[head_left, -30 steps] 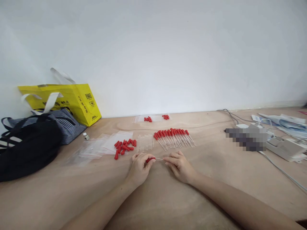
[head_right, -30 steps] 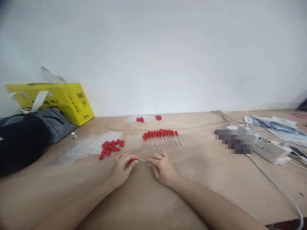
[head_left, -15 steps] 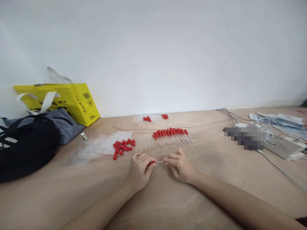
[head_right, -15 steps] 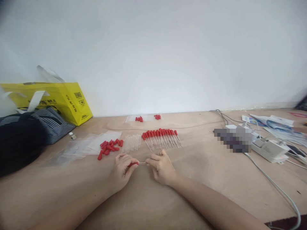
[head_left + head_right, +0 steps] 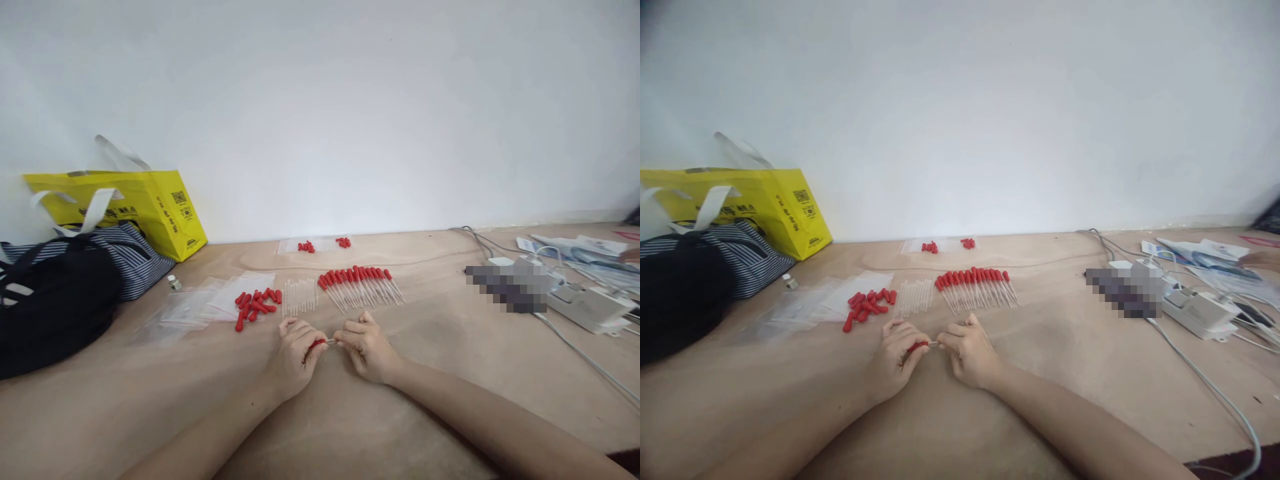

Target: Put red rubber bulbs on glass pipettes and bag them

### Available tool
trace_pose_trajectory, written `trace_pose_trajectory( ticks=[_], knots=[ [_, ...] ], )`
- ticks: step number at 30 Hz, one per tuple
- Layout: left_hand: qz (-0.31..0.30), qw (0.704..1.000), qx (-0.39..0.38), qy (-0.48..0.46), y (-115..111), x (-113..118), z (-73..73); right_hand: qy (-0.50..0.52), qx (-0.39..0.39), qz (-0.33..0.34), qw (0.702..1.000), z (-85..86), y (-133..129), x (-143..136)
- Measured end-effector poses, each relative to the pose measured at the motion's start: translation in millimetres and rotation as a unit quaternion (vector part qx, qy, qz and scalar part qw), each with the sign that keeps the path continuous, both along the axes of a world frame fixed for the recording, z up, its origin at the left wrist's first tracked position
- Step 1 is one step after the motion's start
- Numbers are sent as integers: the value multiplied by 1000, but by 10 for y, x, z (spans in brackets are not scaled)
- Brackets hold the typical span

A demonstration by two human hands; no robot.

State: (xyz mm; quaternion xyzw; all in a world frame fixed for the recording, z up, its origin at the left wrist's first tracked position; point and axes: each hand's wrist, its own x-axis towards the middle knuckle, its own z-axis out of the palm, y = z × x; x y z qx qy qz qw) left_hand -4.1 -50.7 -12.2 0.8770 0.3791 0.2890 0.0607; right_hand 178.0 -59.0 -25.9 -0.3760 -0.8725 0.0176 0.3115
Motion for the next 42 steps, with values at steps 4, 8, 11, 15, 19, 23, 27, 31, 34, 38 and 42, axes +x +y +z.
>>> trace_pose_trajectory(
  ticks=[4,8,11,15,19,23,27,31,34,38,42],
  knots=[
    [10,1000,-12,-2,21,1,10,-4,-7,5,1000,29,17,5],
    [28,999,-15,-11,88,-28,18,-28,-23,10,999,113,40,58],
    [40,999,-7,-8,138,-64,13,-48,-27,-8,998,149,40,101],
    [87,996,15,0,212,-145,33,-22,-22,-76,997,102,94,155],
    [226,973,38,22,346,-336,105,60,-10,-230,971,31,281,212],
    [341,937,32,72,476,-564,173,81,-2,-337,938,22,524,186],
    [381,918,-5,107,540,-705,180,47,5,-413,910,18,737,79],
    [369,922,-37,116,572,-760,144,18,18,-441,897,-28,858,22],
    [341,933,-17,114,599,-782,97,7,29,-425,905,-66,874,33],
    [312,944,17,102,650,-818,12,-2,37,-412,910,-81,848,49],
    [283,954,46,83,695,-851,-37,-4,43,-402,914,-60,806,17]
  ],
)
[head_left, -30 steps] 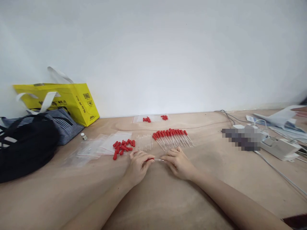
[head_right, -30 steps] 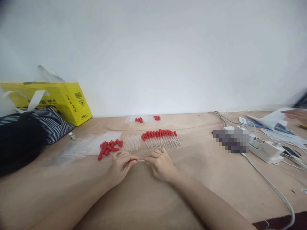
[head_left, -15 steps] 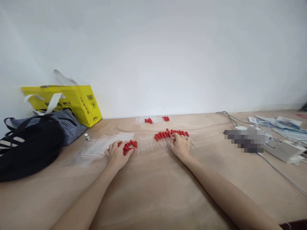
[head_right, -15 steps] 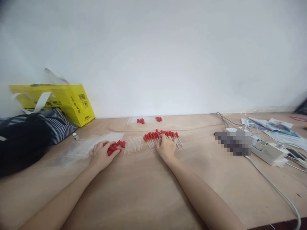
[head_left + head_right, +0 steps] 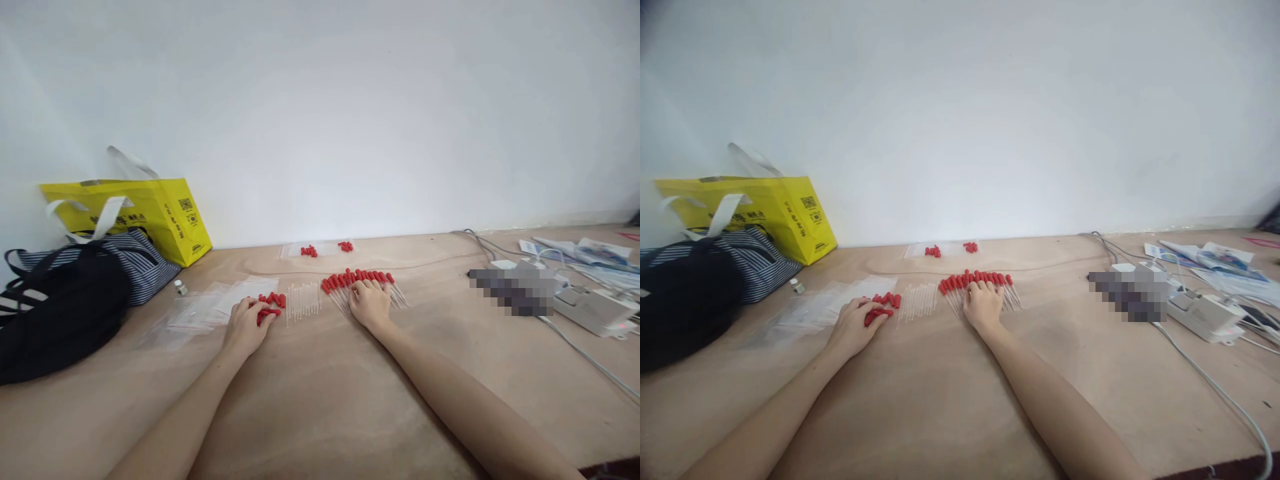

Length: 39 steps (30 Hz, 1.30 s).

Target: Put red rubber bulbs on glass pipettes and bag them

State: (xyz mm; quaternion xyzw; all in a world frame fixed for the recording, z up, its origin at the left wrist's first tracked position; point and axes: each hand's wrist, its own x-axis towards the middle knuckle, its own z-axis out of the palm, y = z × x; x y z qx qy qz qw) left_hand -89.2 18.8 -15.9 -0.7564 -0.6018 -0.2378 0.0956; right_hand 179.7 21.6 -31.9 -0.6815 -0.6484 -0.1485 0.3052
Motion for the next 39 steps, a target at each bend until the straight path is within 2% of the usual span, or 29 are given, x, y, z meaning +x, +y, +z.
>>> trace_pose_trajectory(
  ticks=[10,16,24,28,31,35,37,39],
  knots=[
    [-24,999,-5,-27,-4,4,66,1,4,19,1000,2,-70,5],
    [-39,998,-46,-12,-20,8,146,-4,-2,33,999,3,-96,8],
    [-19,998,-63,16,-28,-40,178,-5,-4,50,999,6,-114,-4],
    [-49,997,-60,-22,-59,18,206,8,-2,64,998,26,-153,-6],
    [-95,991,-21,-88,-138,184,187,48,-14,125,991,65,-227,-58],
    [-170,976,-10,-133,-304,527,79,131,-65,270,952,118,-355,-183],
    [-197,971,-17,-137,-369,670,19,156,-94,301,936,131,-406,-228],
    [-211,967,-18,-145,-402,755,-21,173,-121,304,929,135,-441,-247]
  ],
)
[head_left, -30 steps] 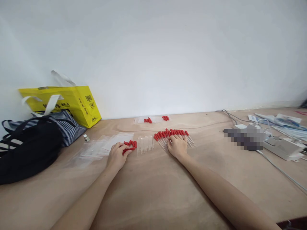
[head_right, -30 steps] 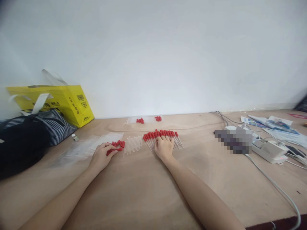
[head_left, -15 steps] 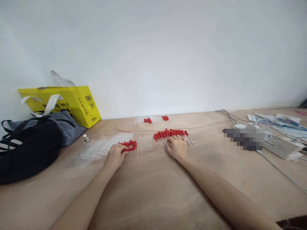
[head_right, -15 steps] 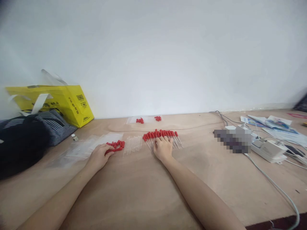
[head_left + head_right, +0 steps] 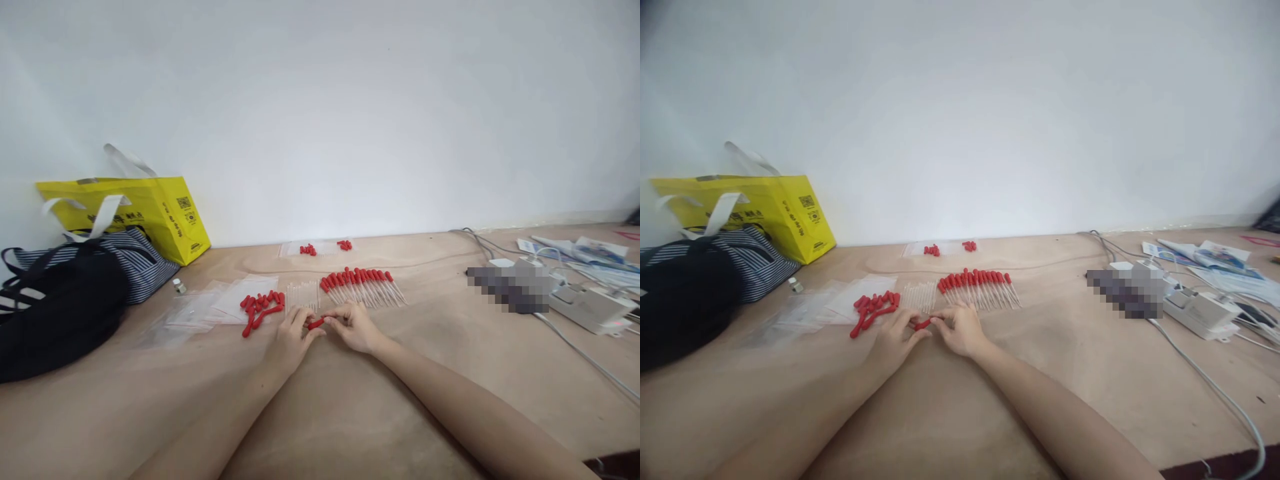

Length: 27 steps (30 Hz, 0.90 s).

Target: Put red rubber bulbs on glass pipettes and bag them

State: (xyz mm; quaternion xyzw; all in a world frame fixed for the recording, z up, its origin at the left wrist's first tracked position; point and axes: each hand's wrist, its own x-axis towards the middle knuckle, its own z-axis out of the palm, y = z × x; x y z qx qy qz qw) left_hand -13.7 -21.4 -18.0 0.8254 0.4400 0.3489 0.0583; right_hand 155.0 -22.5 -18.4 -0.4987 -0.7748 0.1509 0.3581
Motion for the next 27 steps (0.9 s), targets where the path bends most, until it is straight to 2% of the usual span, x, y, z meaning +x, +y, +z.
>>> trace_pose_trajectory(
  ticks=[4,8,13,18,23,27],
  knots=[
    [2,1000,-2,-12,1,23,4,21,-34,29,999,1,-46,0],
    [15,1000,-6,22,26,-85,70,27,-16,69,997,2,-79,25],
    [125,988,-36,81,134,-319,78,29,12,0,1000,-45,-86,222],
    [153,980,-69,106,238,-388,70,49,1,-42,998,-97,-95,406],
    [208,954,-90,199,200,-358,125,14,26,-51,998,-108,-102,390],
    [217,947,-76,224,186,-332,136,-22,32,-51,998,-109,-108,368]
  ],
)
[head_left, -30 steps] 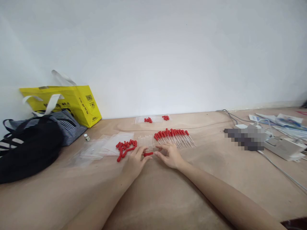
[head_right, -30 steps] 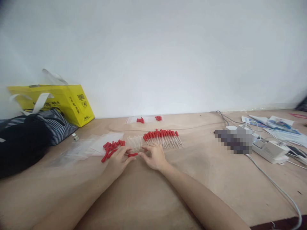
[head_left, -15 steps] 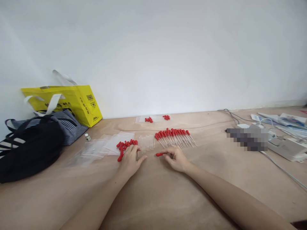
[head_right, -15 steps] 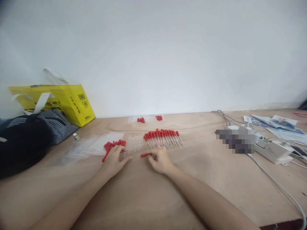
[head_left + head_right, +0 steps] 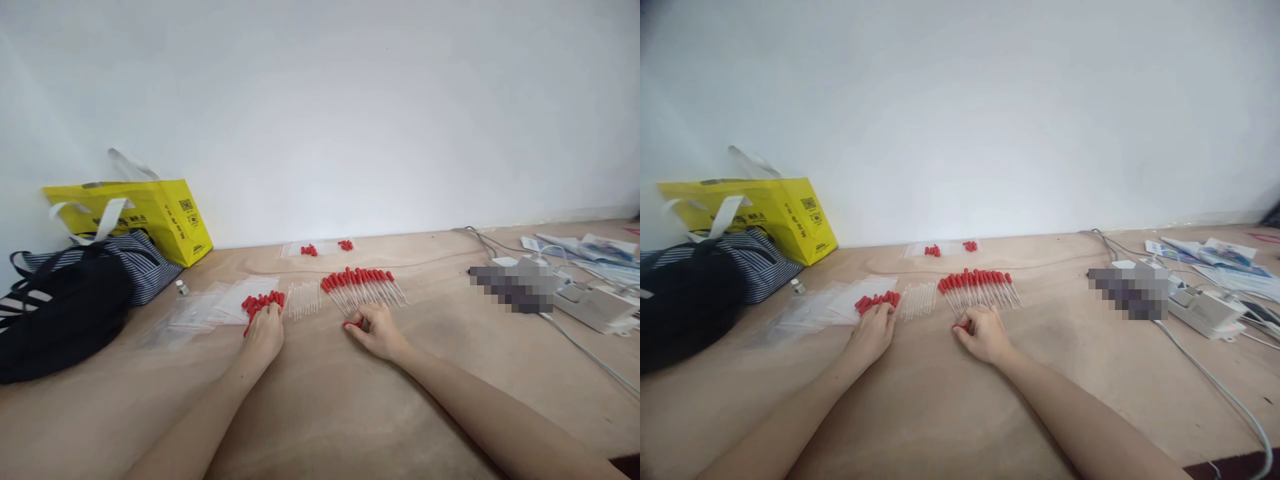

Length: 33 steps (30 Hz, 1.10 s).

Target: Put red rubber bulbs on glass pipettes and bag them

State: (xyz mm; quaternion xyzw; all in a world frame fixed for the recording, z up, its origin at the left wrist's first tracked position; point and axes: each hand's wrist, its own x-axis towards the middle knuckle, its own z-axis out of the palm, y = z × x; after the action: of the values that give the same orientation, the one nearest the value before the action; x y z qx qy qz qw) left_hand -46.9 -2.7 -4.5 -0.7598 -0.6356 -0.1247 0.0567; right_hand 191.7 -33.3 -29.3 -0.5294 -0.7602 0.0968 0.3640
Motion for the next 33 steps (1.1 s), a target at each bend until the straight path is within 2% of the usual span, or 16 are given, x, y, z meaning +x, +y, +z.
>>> trace_pose_trajectory(
  ticks=[8,12,14,17,19,22,26,33],
  knots=[
    [16,999,20,37,144,83,-47,-49,-18,21,998,0,3,19],
    [26,998,37,42,85,77,-57,-104,18,35,994,1,27,53],
    [-2,998,63,27,11,83,-49,-93,29,43,994,6,39,69],
    [-113,989,81,-51,-125,139,-36,-11,24,60,998,5,48,72],
    [-189,973,68,-114,-208,200,-37,85,-2,73,994,-10,54,58],
    [-259,949,53,-173,-281,281,-63,258,-67,94,959,-40,63,31],
    [-301,934,33,-191,-290,310,-127,382,-129,134,905,-36,61,7],
    [-326,924,34,-197,-283,298,-156,439,-205,185,855,25,22,-41]
  ],
)
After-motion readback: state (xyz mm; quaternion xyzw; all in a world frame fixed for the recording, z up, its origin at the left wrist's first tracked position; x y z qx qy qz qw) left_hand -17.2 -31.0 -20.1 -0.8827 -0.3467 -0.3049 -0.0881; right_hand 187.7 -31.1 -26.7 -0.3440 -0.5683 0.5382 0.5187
